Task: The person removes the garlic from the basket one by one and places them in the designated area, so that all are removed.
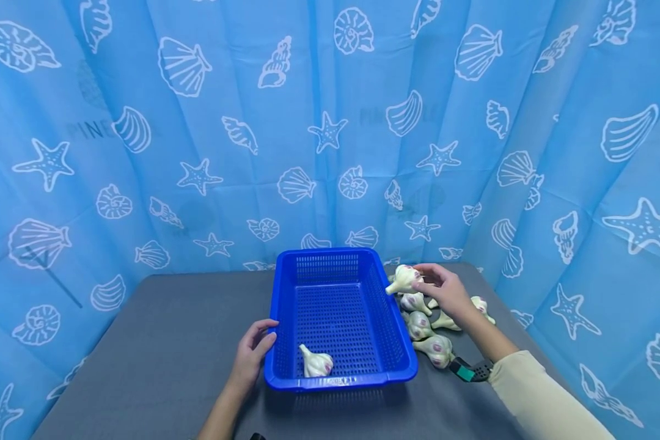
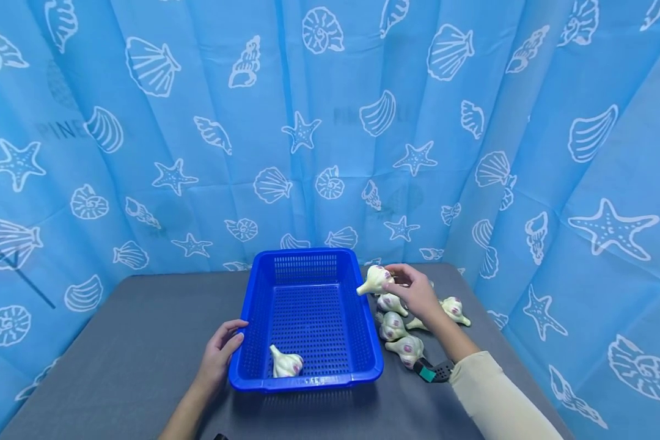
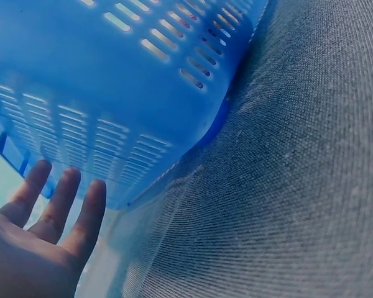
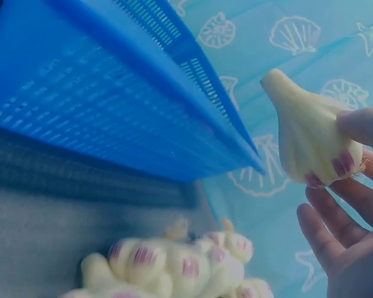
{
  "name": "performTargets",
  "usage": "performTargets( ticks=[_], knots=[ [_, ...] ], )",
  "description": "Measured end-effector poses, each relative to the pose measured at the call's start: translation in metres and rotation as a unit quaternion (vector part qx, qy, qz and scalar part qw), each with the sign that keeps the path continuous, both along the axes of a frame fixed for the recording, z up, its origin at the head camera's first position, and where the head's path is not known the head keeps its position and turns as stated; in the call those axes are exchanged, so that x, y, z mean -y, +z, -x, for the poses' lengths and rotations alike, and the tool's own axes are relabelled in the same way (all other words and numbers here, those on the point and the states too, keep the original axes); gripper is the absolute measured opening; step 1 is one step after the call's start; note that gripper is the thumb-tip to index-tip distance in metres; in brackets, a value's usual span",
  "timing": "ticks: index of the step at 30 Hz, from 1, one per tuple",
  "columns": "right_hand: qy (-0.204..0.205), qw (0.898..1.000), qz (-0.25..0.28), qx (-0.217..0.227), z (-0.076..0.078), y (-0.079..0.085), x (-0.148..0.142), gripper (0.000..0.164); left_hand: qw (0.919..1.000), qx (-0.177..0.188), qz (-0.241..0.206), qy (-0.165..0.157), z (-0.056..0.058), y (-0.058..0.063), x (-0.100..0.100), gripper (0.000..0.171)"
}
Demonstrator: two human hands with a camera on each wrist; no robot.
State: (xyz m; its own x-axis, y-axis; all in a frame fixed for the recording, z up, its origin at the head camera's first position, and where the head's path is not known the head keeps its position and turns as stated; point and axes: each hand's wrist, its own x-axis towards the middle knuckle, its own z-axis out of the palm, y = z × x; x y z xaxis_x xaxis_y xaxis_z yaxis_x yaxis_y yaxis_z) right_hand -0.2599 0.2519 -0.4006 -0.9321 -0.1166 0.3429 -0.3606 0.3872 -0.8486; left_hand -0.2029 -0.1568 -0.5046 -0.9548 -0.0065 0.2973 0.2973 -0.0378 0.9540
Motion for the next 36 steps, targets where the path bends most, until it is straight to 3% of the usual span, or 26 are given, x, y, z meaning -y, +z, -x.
performTargets(
  ticks=[7,15,21,29,36],
  knots=[
    [-0.063,0.995,-0.056,-0.048,-0.025,-0.014,-0.023,0.038,0.9999,-0.006,-0.006,-0.006,0.001,0.000,0.000,0.025],
    [-0.129,0.988,-0.031,-0.084,-0.051,-0.031,-0.044,0.035,0.9999,0.007,0.008,-0.004,0.002,0.001,-0.001,0.026],
    [-0.175,0.981,-0.035,-0.081,-0.064,-0.049,-0.060,0.036,0.9999,-0.007,-0.008,-0.009,0.000,0.001,-0.001,0.025],
    [-0.219,0.971,-0.072,-0.060,-0.080,-0.065,-0.080,0.037,1.0000,0.003,-0.006,-0.006,0.000,0.001,0.001,0.025],
    [-0.248,0.960,-0.124,-0.041,-0.085,-0.078,-0.090,0.039,0.9999,0.009,0.000,-0.007,0.000,0.001,0.001,0.026]
  ],
)
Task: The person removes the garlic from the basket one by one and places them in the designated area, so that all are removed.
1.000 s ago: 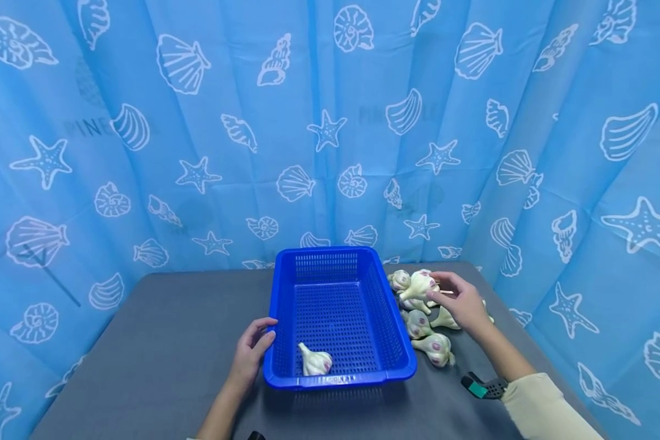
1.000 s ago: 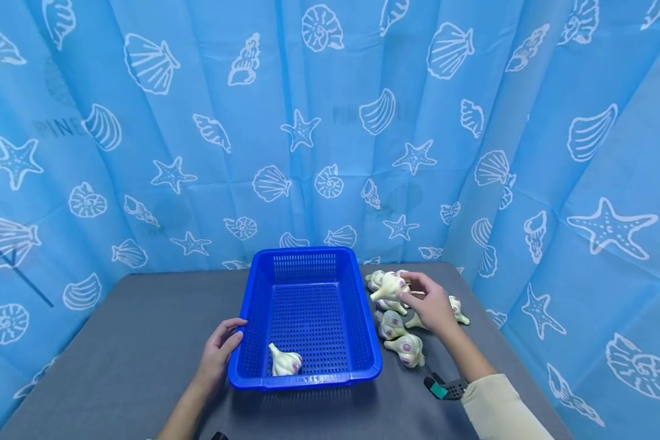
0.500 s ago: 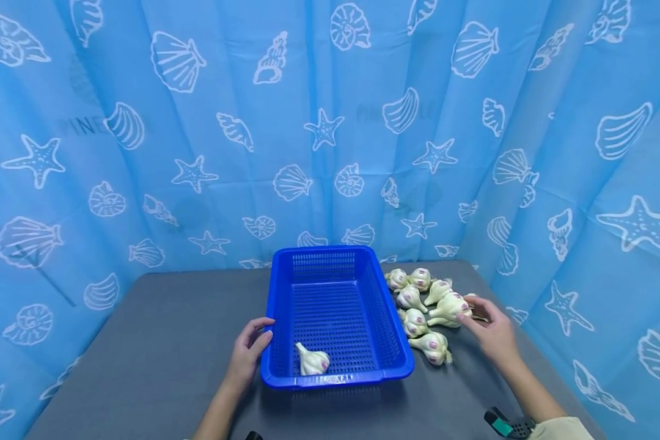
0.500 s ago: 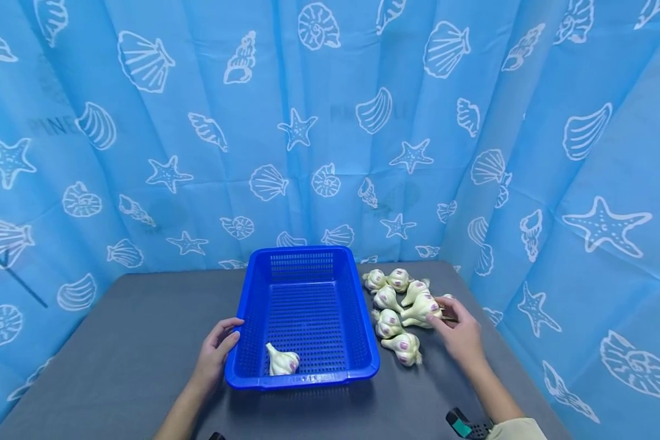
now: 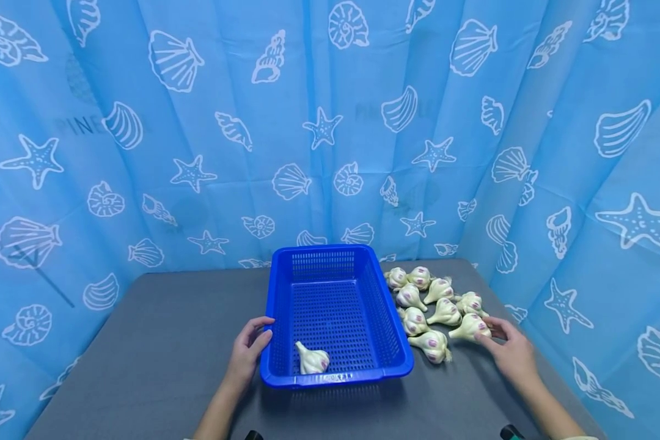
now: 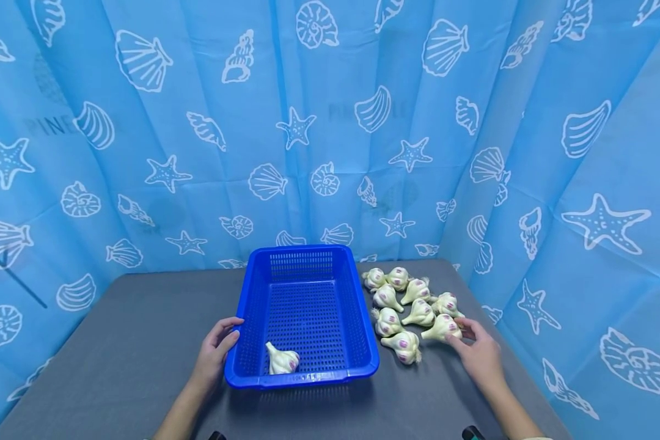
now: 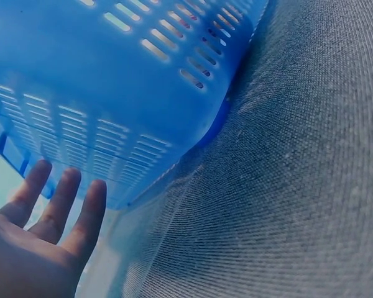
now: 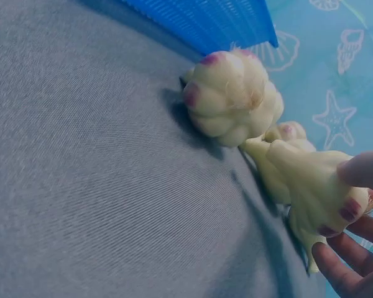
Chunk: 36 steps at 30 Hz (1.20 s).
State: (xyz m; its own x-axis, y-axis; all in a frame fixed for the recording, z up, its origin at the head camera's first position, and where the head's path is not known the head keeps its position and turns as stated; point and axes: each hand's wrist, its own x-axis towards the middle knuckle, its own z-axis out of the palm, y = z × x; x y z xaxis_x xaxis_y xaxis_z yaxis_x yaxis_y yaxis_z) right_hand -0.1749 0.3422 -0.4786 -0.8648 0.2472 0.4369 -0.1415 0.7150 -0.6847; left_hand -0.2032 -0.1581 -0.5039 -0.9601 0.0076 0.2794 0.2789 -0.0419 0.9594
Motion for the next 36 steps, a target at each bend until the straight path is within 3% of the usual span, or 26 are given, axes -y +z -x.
performTargets(
  ticks=[21,29,36],
  knots=[
    [-0.013,0.996,-0.041,0.081,0.004,-0.019,-0.003,0.043,0.9998,-0.013,-0.010,-0.007,-0.003,0.002,-0.001,0.027],
    [-0.013,0.997,-0.038,0.067,0.004,-0.016,-0.002,0.043,0.9998,-0.016,-0.007,-0.004,-0.001,0.000,0.000,0.025],
    [-0.009,0.998,-0.029,0.056,0.008,-0.003,0.004,0.042,0.9999,-0.012,-0.001,-0.001,0.000,0.000,0.000,0.025]
  ],
)
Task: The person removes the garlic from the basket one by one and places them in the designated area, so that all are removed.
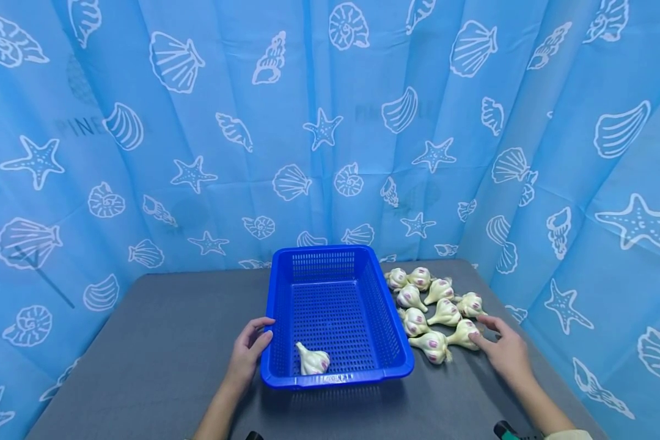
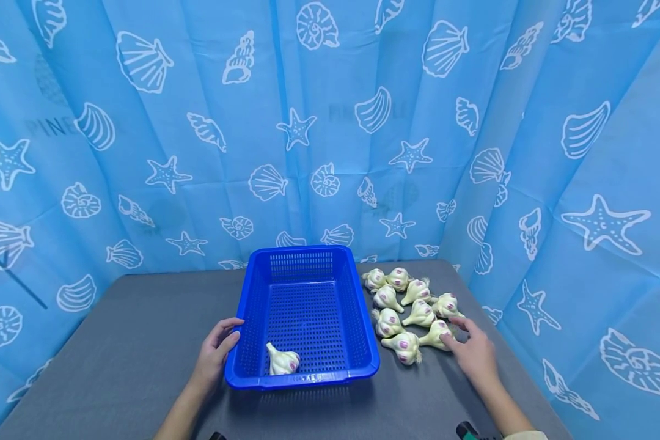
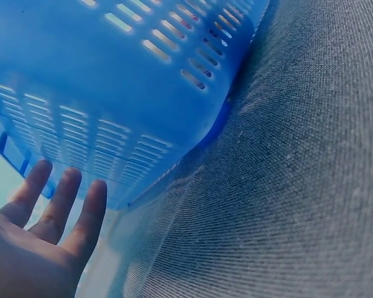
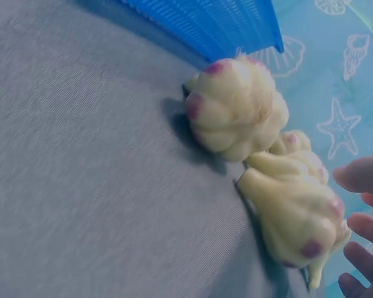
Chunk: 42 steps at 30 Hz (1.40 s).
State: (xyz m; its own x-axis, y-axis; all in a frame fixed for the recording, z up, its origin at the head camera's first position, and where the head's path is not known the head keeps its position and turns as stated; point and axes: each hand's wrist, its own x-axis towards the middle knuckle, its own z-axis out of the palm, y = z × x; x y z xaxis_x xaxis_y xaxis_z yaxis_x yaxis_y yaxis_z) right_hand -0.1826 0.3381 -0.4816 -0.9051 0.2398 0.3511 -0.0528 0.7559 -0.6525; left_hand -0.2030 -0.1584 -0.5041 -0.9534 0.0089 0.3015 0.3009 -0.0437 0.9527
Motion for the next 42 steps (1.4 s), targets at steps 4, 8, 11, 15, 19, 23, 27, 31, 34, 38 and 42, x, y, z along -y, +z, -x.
performTargets(
  ticks=[4,8,11,15,19,23,27,31,34,38,42],
  knots=[
    [0.008,1.000,0.009,0.000,0.002,0.012,0.006,0.043,0.9999,0.014,0.003,0.001,0.000,0.001,0.000,0.026],
    [0.024,1.000,0.014,-0.005,0.007,0.021,0.013,0.042,0.9996,0.023,0.016,0.001,-0.001,0.001,0.000,0.028],
    [0.034,0.999,0.013,-0.009,0.011,0.027,0.020,0.041,0.9997,0.021,0.014,0.001,-0.001,0.001,0.000,0.028],
    [0.047,0.999,0.014,-0.020,0.015,0.033,0.031,0.038,0.9998,0.019,0.008,0.000,0.000,0.000,0.000,0.027],
    [0.066,0.997,0.023,-0.042,0.018,0.040,0.044,0.035,0.9997,0.020,0.010,0.001,-0.001,0.000,0.000,0.027],
    [0.081,0.994,0.029,-0.061,0.023,0.046,0.058,0.032,0.9999,0.016,0.006,0.004,0.000,0.000,0.000,0.027],
    [0.105,0.990,0.048,-0.080,0.026,0.049,0.073,0.029,0.9998,0.015,0.008,0.005,0.001,0.001,0.000,0.027],
    [0.141,0.984,0.060,-0.096,0.028,0.052,0.087,0.027,0.9997,0.020,0.013,0.001,0.000,0.001,0.000,0.028],
    [0.163,0.980,0.059,-0.094,0.031,0.054,0.096,0.026,0.9997,0.022,0.014,-0.001,-0.001,0.002,0.000,0.028],
    [0.200,0.974,0.070,-0.076,0.035,0.059,0.108,0.026,0.9996,0.023,0.013,-0.004,-0.002,0.002,0.000,0.029],
    [0.247,0.963,0.096,-0.048,0.037,0.066,0.122,0.029,0.9997,0.022,0.009,-0.005,-0.001,0.002,0.000,0.028]
  ],
)
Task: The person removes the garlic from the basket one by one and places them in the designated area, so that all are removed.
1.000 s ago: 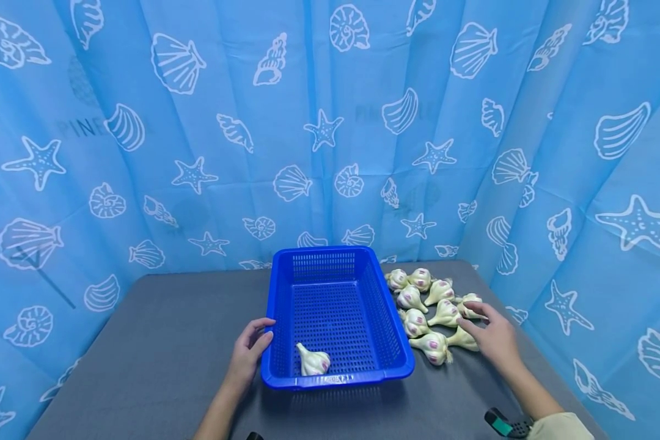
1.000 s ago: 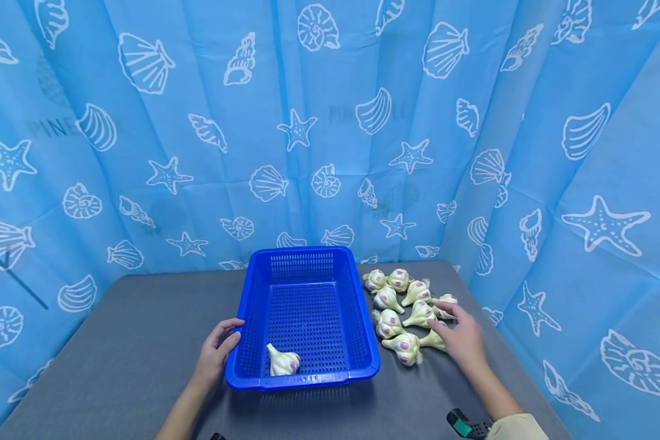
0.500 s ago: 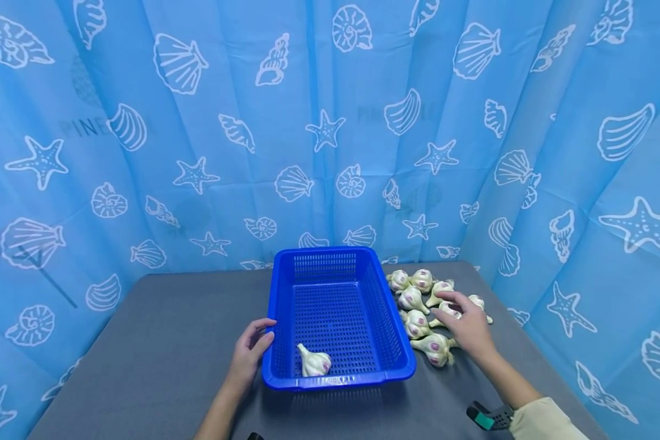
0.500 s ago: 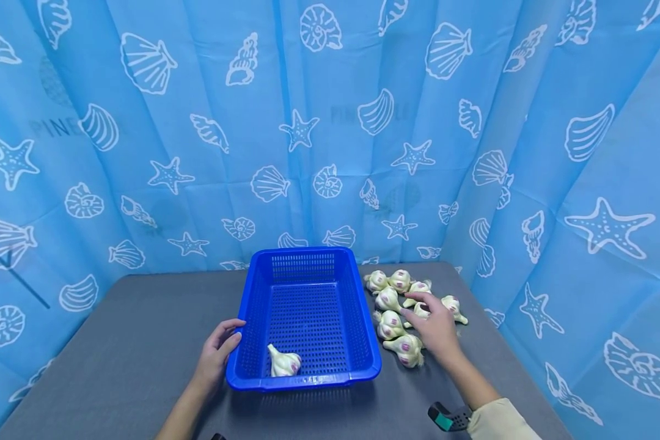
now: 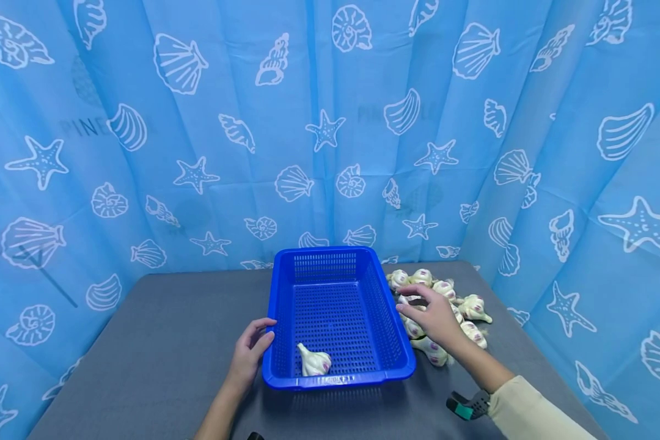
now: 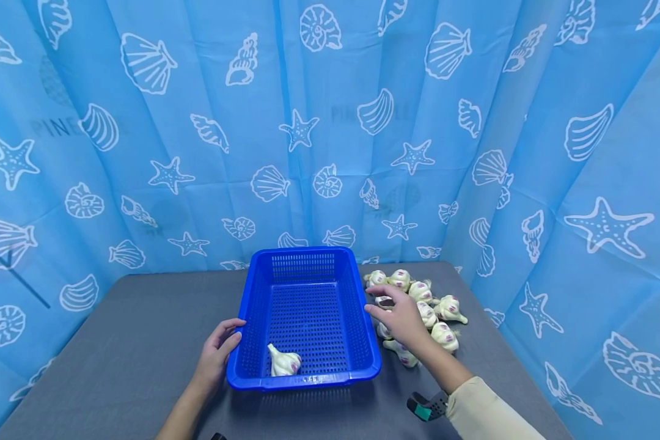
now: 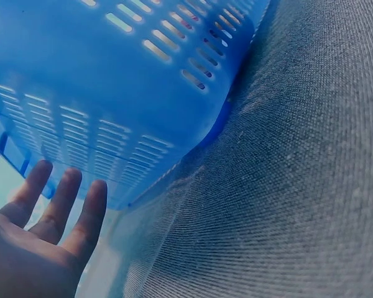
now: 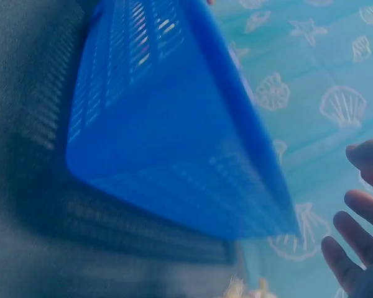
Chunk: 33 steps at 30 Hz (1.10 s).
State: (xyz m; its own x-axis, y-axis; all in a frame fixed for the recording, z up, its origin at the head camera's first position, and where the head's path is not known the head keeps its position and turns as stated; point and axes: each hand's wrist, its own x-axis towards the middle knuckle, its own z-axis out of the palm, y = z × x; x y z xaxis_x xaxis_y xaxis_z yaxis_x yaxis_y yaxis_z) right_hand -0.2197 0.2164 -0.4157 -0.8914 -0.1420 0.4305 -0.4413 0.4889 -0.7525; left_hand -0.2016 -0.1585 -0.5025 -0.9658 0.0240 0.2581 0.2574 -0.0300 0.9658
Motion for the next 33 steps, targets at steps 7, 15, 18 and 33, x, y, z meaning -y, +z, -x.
performTargets(
  ticks=[7,15,18,33],
  knots=[
    [0.069,0.996,-0.029,0.040,0.008,0.014,0.024,0.029,1.0000,-0.003,0.007,0.004,0.000,-0.001,0.000,0.028],
    [0.150,0.979,-0.106,0.087,0.019,0.024,0.047,0.039,0.9999,0.003,0.013,0.008,-0.002,-0.001,0.000,0.030],
    [0.186,0.967,-0.129,0.115,0.023,0.026,0.056,0.044,0.9998,0.006,0.016,0.011,-0.001,-0.002,0.000,0.029],
    [0.300,0.886,-0.207,0.287,0.045,0.032,0.092,0.059,0.9997,-0.007,0.013,0.018,0.002,-0.003,0.000,0.027]
  ],
)
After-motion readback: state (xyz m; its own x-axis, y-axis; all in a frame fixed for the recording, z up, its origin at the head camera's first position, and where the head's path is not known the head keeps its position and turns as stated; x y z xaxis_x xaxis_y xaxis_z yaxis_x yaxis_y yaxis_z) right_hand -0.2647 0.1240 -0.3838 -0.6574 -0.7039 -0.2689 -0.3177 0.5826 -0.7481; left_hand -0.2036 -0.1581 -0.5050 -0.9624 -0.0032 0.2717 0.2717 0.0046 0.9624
